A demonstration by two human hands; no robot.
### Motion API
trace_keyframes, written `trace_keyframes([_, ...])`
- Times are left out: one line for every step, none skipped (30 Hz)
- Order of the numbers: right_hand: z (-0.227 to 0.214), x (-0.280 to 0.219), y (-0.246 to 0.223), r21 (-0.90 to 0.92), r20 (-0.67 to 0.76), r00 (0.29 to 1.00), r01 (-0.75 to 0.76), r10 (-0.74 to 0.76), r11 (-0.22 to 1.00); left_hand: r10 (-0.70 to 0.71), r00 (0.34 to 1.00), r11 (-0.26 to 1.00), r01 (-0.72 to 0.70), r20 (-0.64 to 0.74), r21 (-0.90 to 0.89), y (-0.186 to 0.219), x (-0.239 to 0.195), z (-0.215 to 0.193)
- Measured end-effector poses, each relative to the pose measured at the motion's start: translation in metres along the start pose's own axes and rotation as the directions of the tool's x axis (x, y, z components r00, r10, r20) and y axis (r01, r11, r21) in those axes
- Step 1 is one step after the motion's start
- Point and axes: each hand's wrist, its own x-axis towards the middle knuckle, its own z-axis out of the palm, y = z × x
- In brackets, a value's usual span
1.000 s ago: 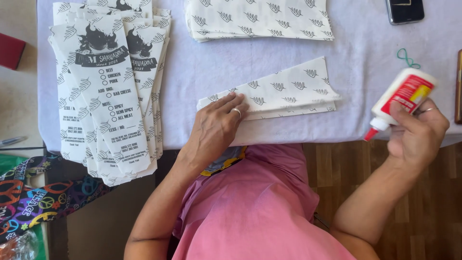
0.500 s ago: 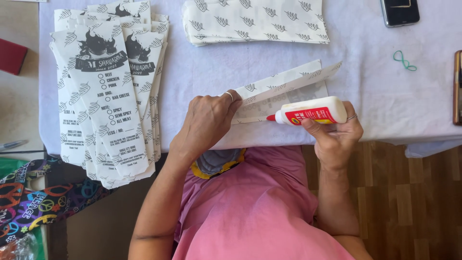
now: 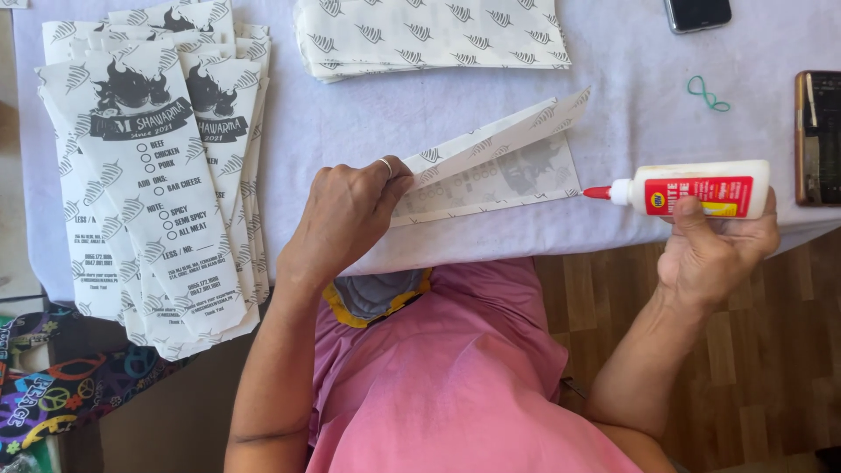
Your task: Folding printed paper sheets and applying glue to assemble packaging sleeves.
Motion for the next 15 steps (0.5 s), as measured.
trace_keyframes([0.001,-0.001,0.004,-0.001,-0.002,1.0,0.0,0.0,1.0,0.002,1.0,1.0,-0.002,0.002,-0.001,0.0,0.001,-0.001])
trace_keyframes([0.002,-0.002,0.008,0.007,-0.002,1.0,0.002,-0.002,1.0,-0.013,1.0,1.0,0.013,0.023,-0.007,0.001,0.001,-0.002])
trace_keyframes([0.004,-0.002,0.012,0.016,-0.001,1.0,0.006,-0.006,1.0,-0.028,0.999,1.0,0.029,0.042,-0.013,0.001,0.002,-0.004])
trace_keyframes([0.008,-0.003,0.009,0.016,-0.002,1.0,0.007,-0.007,1.0,-0.027,0.999,1.0,0.028,0.041,-0.012,0.001,0.003,-0.003])
trace_keyframes([0.013,-0.004,0.007,0.003,0.008,1.0,-0.021,0.021,1.0,-0.021,0.999,0.999,0.022,0.037,-0.027,0.0,0.003,-0.003])
trace_keyframes([0.018,-0.006,0.006,-0.01,0.018,0.999,-0.048,0.048,0.999,-0.014,0.999,0.999,0.015,0.033,-0.041,-0.001,0.002,-0.003])
trace_keyframes([0.024,-0.008,0.005,-0.008,0.022,0.998,-0.05,0.05,0.999,-0.019,0.999,0.999,0.02,0.031,-0.04,-0.001,0.003,-0.003])
trace_keyframes([0.031,-0.011,0.004,-0.003,0.026,0.998,-0.053,0.053,0.999,-0.019,0.999,0.999,0.02,0.031,-0.048,-0.002,0.004,-0.003])
trace_keyframes([0.038,-0.014,0.004,0.003,0.031,0.998,-0.056,0.056,0.998,-0.021,0.999,0.998,0.023,0.031,-0.057,-0.002,0.004,-0.003])
trace_keyframes([0.046,-0.018,0.006,0.005,0.037,0.998,-0.059,0.059,0.998,-0.028,0.999,0.998,0.029,0.029,-0.055,-0.002,0.005,-0.004])
trace_keyframes([0.054,-0.022,0.007,0.037,0.058,0.996,-0.068,0.066,0.997,-0.03,0.999,0.995,0.034,0.033,-0.098,-0.003,0.007,-0.006])
trace_keyframes([0.062,-0.027,0.009,0.068,0.079,0.994,-0.078,0.073,0.995,-0.033,0.999,0.989,0.038,0.036,-0.141,-0.003,0.008,-0.007])
trace_keyframes([0.072,-0.033,0.009,0.073,0.087,0.994,-0.079,0.073,0.994,-0.04,0.999,0.989,0.044,0.031,-0.138,-0.004,0.01,-0.007])
trace_keyframes([0.082,-0.038,0.008,0.065,0.12,0.989,-0.091,0.082,0.994,-0.04,0.998,0.988,0.047,0.049,-0.149,-0.006,0.012,-0.007])
trace_keyframes([0.093,-0.045,0.008,0.058,0.154,0.984,-0.103,0.093,0.993,-0.042,0.997,0.986,0.052,0.067,-0.16,-0.007,0.014,-0.008])
